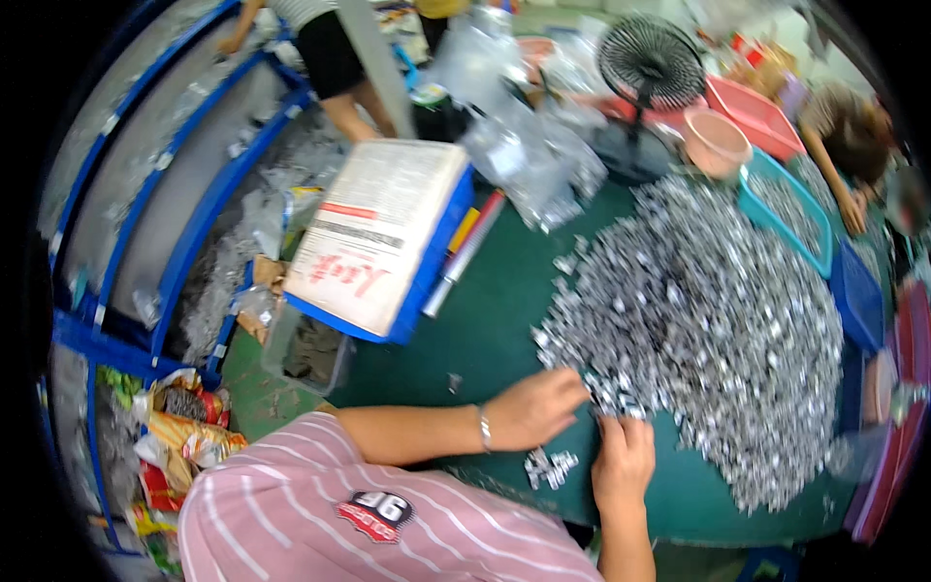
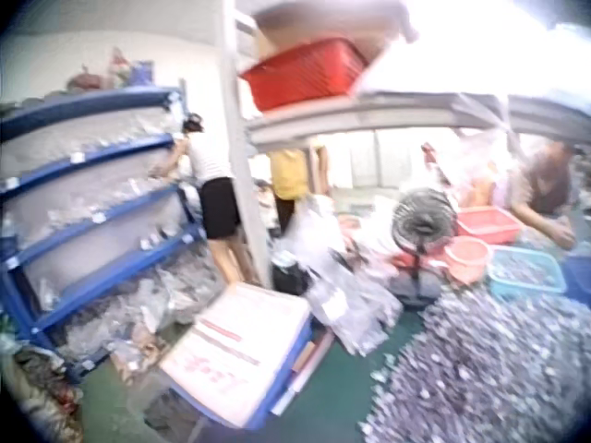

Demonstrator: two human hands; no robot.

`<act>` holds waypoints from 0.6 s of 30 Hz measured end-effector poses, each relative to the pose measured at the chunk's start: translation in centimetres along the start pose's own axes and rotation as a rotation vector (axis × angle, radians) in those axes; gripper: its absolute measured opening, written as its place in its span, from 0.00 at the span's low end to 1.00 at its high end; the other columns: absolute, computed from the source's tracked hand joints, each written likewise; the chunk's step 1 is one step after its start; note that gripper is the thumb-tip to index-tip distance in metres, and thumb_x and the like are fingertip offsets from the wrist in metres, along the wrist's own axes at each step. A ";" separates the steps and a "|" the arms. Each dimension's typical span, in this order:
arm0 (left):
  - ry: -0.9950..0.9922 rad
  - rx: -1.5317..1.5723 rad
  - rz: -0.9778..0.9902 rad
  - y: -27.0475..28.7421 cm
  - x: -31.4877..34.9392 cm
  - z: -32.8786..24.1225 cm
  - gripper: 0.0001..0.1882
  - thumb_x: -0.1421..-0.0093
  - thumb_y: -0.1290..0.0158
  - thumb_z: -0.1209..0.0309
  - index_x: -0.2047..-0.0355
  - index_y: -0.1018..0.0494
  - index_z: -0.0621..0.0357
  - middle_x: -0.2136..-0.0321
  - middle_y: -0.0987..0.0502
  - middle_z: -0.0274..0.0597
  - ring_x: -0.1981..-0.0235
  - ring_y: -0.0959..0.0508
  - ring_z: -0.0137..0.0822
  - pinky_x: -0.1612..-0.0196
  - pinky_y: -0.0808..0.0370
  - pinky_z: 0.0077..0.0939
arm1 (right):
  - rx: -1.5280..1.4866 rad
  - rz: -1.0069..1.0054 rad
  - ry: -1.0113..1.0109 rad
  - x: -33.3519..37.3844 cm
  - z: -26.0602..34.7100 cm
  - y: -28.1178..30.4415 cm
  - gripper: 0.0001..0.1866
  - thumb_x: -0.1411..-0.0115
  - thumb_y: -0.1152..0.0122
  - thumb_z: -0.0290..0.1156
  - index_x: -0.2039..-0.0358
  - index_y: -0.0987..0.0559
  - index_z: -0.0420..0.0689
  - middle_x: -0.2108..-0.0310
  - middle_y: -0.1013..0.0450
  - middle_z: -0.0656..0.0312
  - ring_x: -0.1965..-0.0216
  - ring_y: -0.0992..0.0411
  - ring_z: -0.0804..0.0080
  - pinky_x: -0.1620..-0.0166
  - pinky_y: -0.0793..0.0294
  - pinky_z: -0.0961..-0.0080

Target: The person sorts small metal hardware components by hand, selecting individual pieces from a large pile and grouping them on the table.

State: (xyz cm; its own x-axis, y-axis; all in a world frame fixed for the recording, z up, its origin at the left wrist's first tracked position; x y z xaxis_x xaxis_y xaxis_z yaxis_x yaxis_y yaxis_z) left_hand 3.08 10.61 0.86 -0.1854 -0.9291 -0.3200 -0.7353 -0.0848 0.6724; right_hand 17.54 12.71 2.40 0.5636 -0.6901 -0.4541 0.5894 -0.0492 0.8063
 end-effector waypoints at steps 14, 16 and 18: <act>0.090 0.360 -0.067 -0.2 0.7 0.9 0.08 0.43 0.46 0.78 0.62 0.29 0.64 0.67 0.31 0.44 0.65 0.24 0.41 0.62 0.27 0.28 | -0.260 -0.140 -0.026 0.4 0.0 0.7 0.09 0.45 0.46 0.15 0.62 0.27 0.34 0.63 0.29 0.49 0.65 0.29 0.56 0.65 0.28 0.72; 0.285 0.659 -0.008 -0.7 1.0 1.2 0.06 0.41 0.46 0.77 0.63 0.29 0.64 0.67 0.29 0.41 0.66 0.23 0.34 0.62 0.26 0.23 | -0.290 -0.132 -0.036 0.4 0.4 0.8 0.09 0.45 0.45 0.15 0.62 0.26 0.34 0.64 0.28 0.49 0.67 0.28 0.58 0.66 0.28 0.73; 0.440 0.899 0.042 -1.2 1.5 1.3 0.06 0.39 0.46 0.76 0.63 0.29 0.63 0.67 0.27 0.38 0.66 0.22 0.28 0.63 0.25 0.20 | -0.327 -0.121 -0.059 0.3 1.0 1.2 0.09 0.46 0.45 0.15 0.63 0.26 0.34 0.65 0.28 0.50 0.68 0.28 0.60 0.66 0.28 0.73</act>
State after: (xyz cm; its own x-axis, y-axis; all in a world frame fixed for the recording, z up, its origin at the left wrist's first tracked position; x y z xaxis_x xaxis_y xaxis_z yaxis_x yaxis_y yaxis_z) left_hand 2.85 9.76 -1.29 -0.0987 -0.9911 0.0898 -0.9870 0.0860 -0.1354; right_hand 17.86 11.75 3.58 0.4495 -0.7346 -0.5083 0.8093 0.0940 0.5799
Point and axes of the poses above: each hand's wrist, its own x-axis away from the middle knuckle, its own y-axis out of the back of the hand, z = x × y, the point moved 6 cm from there along -x, towards the middle knuckle
